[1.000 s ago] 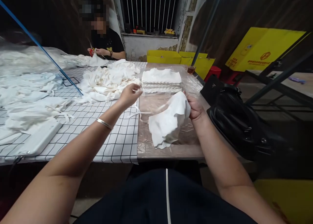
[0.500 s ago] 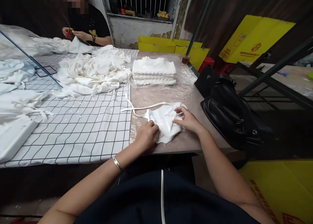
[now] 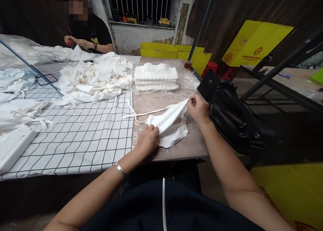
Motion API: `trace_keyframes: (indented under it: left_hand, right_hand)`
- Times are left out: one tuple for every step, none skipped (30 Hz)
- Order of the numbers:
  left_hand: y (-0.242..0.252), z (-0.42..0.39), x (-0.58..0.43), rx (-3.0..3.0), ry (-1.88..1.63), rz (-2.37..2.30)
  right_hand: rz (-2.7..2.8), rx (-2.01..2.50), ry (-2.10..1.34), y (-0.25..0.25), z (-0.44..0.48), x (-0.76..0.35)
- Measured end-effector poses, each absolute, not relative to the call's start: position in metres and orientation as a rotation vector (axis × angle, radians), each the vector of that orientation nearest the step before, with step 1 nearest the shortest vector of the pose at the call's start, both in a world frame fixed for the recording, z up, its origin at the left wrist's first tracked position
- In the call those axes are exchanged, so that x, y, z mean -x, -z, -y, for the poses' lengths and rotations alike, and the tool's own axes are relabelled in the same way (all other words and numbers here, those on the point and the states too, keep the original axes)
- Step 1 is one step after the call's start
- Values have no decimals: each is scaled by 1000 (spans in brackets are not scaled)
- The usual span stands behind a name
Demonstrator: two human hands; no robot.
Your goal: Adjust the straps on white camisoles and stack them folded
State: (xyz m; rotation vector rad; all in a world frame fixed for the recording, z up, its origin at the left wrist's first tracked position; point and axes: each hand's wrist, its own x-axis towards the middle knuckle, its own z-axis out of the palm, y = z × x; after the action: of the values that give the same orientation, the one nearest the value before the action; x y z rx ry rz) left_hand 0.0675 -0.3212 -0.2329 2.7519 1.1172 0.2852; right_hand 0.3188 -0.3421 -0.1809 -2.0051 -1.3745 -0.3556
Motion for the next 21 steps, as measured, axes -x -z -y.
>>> trace_keyframes:
  left_hand:
    - [228, 312, -64, -2711, -314, -1142]
    - [220, 300, -59, -2667, -369, -1166]
    - [210, 287, -54, -2626, -443, -1186]
    - [197, 273, -48, -2588, -536, -1200]
    - [181, 259, -42, -2552, -632, -1213]
    - [163, 245, -37, -2521, -717, -1216]
    - [144, 233, -31, -2482, -784, -1219]
    - [124, 222, -27, -2440, -812, -1225]
    - [105, 214, -24, -2395, -810, -1242]
    - [87, 208, -21, -2349, -780, -1268]
    - [71, 204, -20, -2307, -738, -1289]
    - [58, 201, -20, -2273, -695, -1301]
    - [47, 199, -20, -2251, -656, -1306]
    - [39, 197, -22, -2239, -628, -1302]
    - [34, 196, -26, -2234, -606, -1295]
    - [30, 195, -31, -2226, -588, -1281]
    - [28, 195, -39, -2206, -582, -1259]
    - [28, 196, -49, -2177, -583, -1218]
    - [29, 200, -62, -2137, -591, -1161]
    - [30, 205, -77, -2083, -606, -1087]
    - [33, 213, -94, -2032, -612, -1011]
  right_hand:
    - [1354, 1988, 427, 169, 346, -326]
    - [1354, 1973, 492, 156, 350, -333]
    - [1365, 1962, 550, 144, 353, -340]
    - [1381, 1955, 597, 133, 357, -347]
    - [1395, 1949, 636, 122, 360, -354]
    - [1413, 1944, 662, 113, 362, -360]
    - [1431, 1938, 676, 106, 363, -365]
    - [1446, 1931, 679, 100, 364, -369]
    - [1457, 1926, 669, 96, 364, -372]
    - [1467, 1927, 642, 93, 363, -375]
    - [1475, 1937, 600, 90, 361, -377]
    - [1477, 1961, 546, 88, 358, -378]
    - [1470, 2000, 493, 85, 355, -380]
    - [1457, 2047, 454, 81, 351, -382]
    - [1435, 2100, 437, 73, 346, -385]
    - [1408, 2146, 450, 63, 340, -389]
    - [1383, 2178, 492, 49, 333, -394]
    - [1359, 2190, 556, 32, 324, -401]
    - [1342, 2180, 627, 11, 314, -407]
    - [1330, 2150, 695, -11, 303, -411]
    - [1317, 2106, 754, -34, 291, -414]
